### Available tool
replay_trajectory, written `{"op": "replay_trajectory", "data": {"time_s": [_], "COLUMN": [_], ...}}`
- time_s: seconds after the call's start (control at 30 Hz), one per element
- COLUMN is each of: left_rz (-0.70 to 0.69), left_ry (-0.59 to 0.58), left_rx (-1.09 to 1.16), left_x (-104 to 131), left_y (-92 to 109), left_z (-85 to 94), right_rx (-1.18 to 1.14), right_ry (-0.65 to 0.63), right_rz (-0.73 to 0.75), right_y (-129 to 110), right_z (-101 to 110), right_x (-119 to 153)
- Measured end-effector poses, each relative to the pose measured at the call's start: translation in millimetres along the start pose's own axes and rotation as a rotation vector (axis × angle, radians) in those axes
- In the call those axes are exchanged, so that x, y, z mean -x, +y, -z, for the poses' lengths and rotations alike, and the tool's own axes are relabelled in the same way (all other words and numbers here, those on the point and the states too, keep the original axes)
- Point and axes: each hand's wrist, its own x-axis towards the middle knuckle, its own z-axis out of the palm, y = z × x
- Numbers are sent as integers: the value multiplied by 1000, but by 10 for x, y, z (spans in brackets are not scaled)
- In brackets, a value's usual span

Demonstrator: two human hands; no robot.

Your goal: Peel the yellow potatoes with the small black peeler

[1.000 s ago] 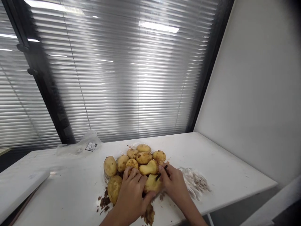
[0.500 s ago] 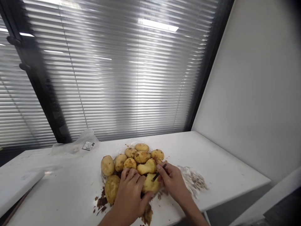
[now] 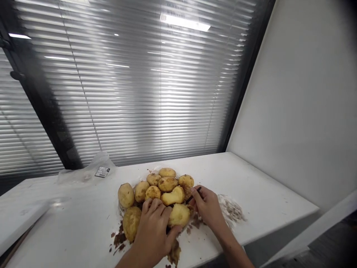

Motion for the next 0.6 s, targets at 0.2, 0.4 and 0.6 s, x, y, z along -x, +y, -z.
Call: {"op": "replay_trajectory", "data": {"time_s": [0.2,0.4,0.6], "left_rz": [17,33,39], "left_ry": [-9,-29,-7], "left_rx": [-4,4,27], "left_x": [2,0,-12], "left_y": [-1,5,14], "left_z": [1,5,10], "right_rx": [-58,-113,-30], "right_ry": [-97,-76,-34], "right_rz": [26,-3,25], "right_y": [-6,19,27], "right_z": [-62,-69,-29], "right_x": [31,6,-15]}}
